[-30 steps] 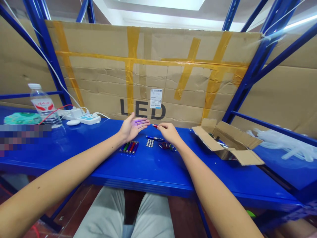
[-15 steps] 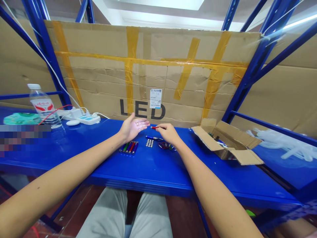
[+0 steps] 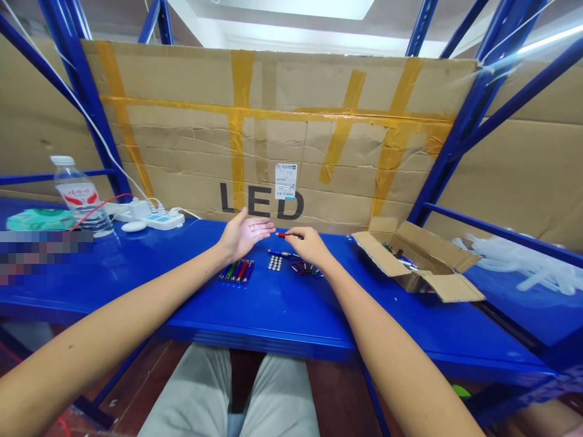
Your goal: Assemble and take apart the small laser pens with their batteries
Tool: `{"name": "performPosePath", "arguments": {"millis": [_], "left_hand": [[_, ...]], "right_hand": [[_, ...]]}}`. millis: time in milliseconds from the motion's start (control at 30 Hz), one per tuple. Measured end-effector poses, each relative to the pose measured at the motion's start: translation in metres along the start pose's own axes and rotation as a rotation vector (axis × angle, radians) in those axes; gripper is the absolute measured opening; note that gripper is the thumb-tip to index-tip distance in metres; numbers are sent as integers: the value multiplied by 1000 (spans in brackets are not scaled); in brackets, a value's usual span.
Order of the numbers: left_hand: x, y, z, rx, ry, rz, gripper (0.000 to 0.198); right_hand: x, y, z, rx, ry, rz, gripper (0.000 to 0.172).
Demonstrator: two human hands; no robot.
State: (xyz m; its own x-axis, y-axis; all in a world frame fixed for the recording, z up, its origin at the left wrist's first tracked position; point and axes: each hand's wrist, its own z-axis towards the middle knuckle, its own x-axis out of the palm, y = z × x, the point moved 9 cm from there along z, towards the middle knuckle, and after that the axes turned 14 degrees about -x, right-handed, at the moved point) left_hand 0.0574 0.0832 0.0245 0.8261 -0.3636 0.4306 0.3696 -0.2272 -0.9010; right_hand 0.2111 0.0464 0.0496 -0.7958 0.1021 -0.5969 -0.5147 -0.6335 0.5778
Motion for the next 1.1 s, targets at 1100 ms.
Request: {"name": "performPosePath", "arguments": {"millis": [1100], "left_hand": [[3,-1,1,11,32,16,62]], "right_hand": [[-1,3,1,-74,13,-84,30]]}}
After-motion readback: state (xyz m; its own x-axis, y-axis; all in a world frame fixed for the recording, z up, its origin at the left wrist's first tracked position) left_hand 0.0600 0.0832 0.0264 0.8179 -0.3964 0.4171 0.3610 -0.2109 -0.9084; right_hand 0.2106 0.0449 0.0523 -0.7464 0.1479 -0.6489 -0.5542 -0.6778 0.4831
